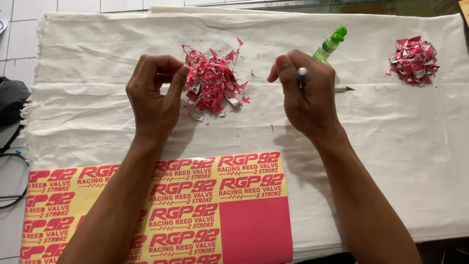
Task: The person uses a craft knife to cut out individual logos from a sheet of red and yellow stickers. They carefully trace the outlines of the text and shapes, then peel away the excess material and place the cut pieces into a pile.
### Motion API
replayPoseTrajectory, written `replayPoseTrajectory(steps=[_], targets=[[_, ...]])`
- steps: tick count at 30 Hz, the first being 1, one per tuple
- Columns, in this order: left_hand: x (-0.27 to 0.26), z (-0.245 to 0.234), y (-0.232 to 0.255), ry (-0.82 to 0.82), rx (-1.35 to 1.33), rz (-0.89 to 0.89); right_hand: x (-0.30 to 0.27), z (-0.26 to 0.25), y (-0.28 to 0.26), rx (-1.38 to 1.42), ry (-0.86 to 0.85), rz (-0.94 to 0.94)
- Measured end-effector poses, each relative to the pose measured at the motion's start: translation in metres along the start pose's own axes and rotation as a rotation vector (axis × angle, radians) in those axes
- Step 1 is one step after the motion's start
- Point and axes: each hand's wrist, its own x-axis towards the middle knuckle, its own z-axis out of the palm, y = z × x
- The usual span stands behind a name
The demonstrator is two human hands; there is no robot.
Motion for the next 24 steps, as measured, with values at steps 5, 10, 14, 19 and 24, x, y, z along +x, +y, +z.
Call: replayPoseTrajectory(steps=[5, 10, 14, 19, 24], targets=[[-0.005, -0.002, 0.001, 0.019, 0.144, -0.122, 0.002, -0.003, -0.014, 0.093, 0.066, 0.088], [-0.003, 0.001, 0.008, 0.049, 0.134, -0.033, 0.005, -0.004, -0.007, 0.415, 0.142, 0.381], [-0.004, -0.001, 0.003, 0.024, 0.195, 0.055, 0.009, 0.003, 0.001, 0.655, 0.174, 0.590], [0.020, -0.016, 0.031, 0.055, 0.168, 0.181, -0.004, 0.021, 0.038, 0.727, 0.123, 0.652], [0.015, -0.067, 0.086, -0.162, 0.162, 0.255, -0.003, 0.024, 0.055, 0.838, 0.281, 0.693]])
